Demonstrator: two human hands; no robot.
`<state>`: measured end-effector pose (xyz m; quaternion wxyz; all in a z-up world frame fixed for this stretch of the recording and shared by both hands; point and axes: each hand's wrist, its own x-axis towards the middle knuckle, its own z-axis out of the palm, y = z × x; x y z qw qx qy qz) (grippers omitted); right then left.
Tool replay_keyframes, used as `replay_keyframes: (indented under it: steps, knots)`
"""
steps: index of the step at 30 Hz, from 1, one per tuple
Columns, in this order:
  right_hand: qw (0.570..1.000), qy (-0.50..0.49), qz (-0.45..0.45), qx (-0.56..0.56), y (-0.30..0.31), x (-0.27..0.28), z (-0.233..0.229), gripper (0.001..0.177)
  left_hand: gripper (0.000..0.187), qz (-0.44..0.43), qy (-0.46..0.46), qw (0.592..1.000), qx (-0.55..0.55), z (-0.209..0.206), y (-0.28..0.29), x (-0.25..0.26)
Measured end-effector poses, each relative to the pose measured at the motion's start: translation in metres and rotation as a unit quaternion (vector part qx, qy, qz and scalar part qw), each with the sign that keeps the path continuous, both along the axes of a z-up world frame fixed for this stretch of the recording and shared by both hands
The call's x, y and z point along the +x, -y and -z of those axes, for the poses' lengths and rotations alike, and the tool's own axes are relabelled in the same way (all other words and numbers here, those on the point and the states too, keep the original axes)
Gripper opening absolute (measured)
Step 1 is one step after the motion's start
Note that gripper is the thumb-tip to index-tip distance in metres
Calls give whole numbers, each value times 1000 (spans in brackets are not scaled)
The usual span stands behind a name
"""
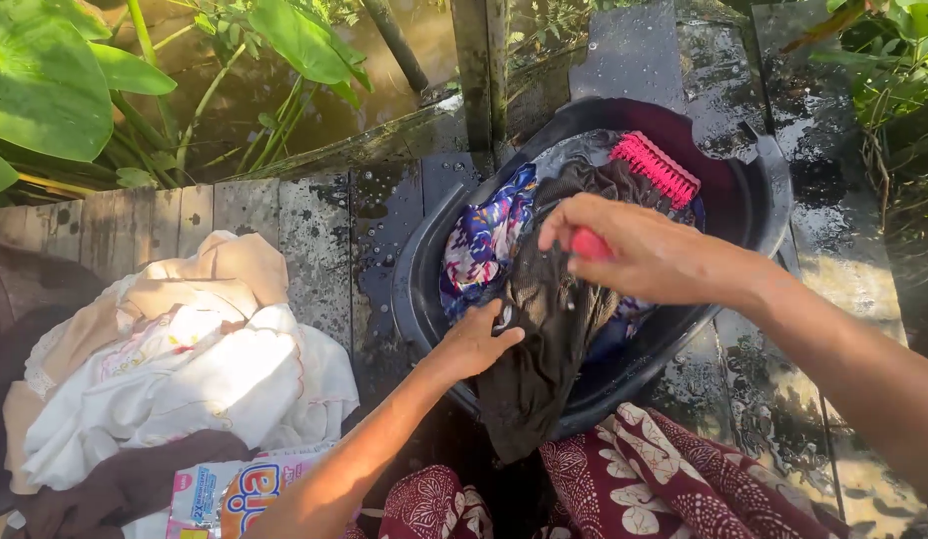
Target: Scrubbing a dark garment with a brush in a basin of soapy water outdoors.
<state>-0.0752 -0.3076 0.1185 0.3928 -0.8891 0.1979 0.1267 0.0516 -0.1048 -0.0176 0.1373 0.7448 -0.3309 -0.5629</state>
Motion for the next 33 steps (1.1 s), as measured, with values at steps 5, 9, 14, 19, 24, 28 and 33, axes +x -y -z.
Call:
replay_keyframes:
  steps: [5, 9, 14, 19, 24, 28, 33]
  knots:
    - [920, -112, -65, -370, 68, 9, 158, 77, 45, -94, 5, 993, -69, -5, -13, -1]
    - [884, -141, -103, -433, 104, 8, 259, 57, 32, -146, 28, 973, -179, -48, -3, -3]
    - [957, -91, 36, -273, 101, -6, 163, 43, 39, -211, 22, 922, -323, -125, -1, 0]
    - [962, 104, 189, -168, 104, -31, 81, 10, 34, -275, -97, 897, -332, -156, -29, -4]
    - [927, 84, 334, -150, 63, -20, 130, 33, 71, -79, 140, 987, -11, -60, -37, -10]
    - [975, 182, 71, -109, -76, 15, 154, 21, 53, -52, 255, 963, -74, -12, -52, -25]
    - [914, 174, -50, -362, 0, 15, 210, 20, 22, -47, 255, 954, -151, -2, -78, -26]
